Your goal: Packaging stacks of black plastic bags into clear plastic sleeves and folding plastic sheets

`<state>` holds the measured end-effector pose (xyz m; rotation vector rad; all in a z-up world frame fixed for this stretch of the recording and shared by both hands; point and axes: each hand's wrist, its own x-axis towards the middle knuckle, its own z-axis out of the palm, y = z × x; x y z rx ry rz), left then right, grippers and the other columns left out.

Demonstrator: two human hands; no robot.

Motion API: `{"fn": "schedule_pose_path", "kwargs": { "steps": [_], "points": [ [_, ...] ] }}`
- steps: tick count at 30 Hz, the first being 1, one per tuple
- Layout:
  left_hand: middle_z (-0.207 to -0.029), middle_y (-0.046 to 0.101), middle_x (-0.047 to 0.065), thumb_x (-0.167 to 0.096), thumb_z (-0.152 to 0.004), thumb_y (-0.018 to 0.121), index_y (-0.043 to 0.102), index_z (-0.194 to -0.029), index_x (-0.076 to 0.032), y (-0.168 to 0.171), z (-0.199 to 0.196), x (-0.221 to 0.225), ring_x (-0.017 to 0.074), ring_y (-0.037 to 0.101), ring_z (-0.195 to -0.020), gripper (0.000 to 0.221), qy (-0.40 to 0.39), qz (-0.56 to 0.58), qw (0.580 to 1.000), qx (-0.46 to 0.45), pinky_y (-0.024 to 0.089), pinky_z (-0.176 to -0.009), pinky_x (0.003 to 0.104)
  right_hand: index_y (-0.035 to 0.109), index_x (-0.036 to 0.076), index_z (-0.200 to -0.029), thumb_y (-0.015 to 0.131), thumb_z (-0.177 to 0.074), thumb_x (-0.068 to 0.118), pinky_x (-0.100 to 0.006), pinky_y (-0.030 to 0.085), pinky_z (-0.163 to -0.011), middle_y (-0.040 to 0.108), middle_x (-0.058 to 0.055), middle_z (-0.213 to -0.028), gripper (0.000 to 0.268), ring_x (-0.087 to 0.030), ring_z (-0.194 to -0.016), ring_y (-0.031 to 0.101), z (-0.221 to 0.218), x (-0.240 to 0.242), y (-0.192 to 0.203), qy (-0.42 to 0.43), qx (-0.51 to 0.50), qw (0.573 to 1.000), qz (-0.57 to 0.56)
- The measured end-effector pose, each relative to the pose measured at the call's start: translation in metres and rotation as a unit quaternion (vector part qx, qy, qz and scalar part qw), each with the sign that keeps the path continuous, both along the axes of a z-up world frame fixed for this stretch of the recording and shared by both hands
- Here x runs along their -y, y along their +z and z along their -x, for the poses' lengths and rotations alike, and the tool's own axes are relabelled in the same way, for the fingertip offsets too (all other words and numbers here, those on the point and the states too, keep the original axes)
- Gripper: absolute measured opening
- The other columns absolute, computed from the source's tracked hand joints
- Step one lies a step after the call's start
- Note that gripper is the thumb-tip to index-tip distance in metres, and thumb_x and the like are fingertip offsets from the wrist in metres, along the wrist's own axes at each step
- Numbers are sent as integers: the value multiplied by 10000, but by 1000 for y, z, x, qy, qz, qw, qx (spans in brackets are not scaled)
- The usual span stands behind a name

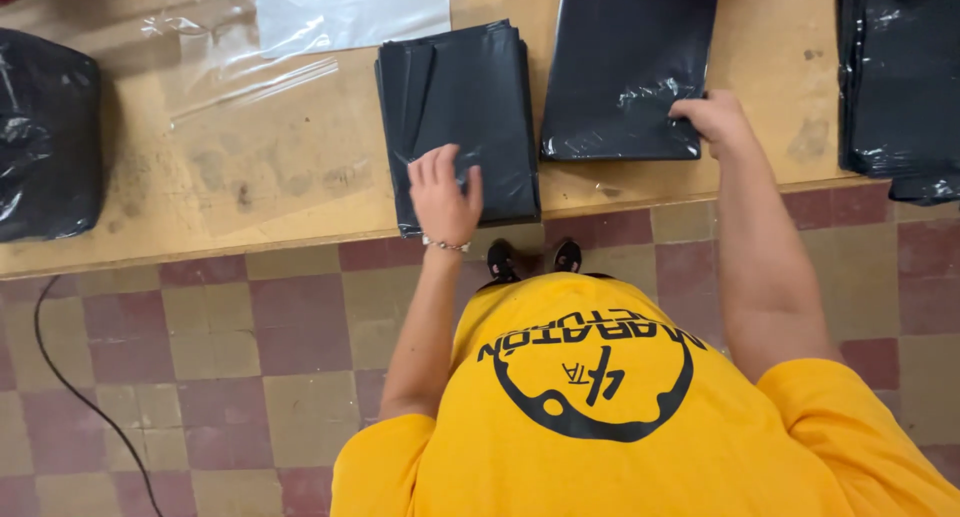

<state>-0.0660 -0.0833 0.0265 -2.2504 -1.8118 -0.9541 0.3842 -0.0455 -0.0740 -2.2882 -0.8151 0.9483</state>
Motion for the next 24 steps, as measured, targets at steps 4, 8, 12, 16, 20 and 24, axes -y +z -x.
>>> {"fn": "schedule_pose_path", "kwargs": {
  "steps": [4,8,12,16,20,24],
  "points": [
    [-916,637,12,-270,-932,645,635,-1087,-143,44,-21,-13,197,654,-823,201,-91,201,938,266,521,-799,339,668,97,-984,741,-734,96,-339,566,-670,664,-63,-892,261,-189,-827,682,24,-13,77,-20,-241,963,-119],
    [-1167,761,84,-555,-968,385,600,-1139,-134,37,-22,-26,141,759,-781,503,-80,573,684,444,535,-595,254,622,96,-1004,613,-744,42,-224,486,-757,637,46,-977,265,-78,-907,614,101,-10,207,125,-203,949,-204],
    [-1261,738,104,-606,-944,293,572,-1353,-67,79,-2,-22,170,757,-892,732,-53,620,615,485,604,-707,325,595,134,-912,602,-803,78,-217,426,-676,555,76,-854,122,-38,-794,546,165,13,281,195,-149,942,-227],
    [-1140,679,216,-354,-966,615,292,-1384,-12,25,52,-12,267,774,-827,630,24,472,598,647,634,-603,251,687,98,-964,755,-837,76,-267,531,-638,642,-9,-850,145,-117,-779,651,208,11,225,170,-254,909,-283],
    [-991,762,141,-331,-1022,629,599,-1207,-133,-37,109,2,250,780,-761,272,94,420,688,585,639,-605,324,685,61,-850,801,-803,25,-281,518,-552,618,-36,-715,129,-130,-678,636,229,0,77,196,-277,911,-235],
    [-1189,739,162,-448,-994,661,730,-1235,-105,-78,128,37,323,672,-1178,425,96,436,811,380,509,-1047,456,660,-20,-879,801,-744,21,-427,521,-629,622,-140,-760,200,-241,-765,620,236,6,45,272,-197,919,-205]
  ]
}}
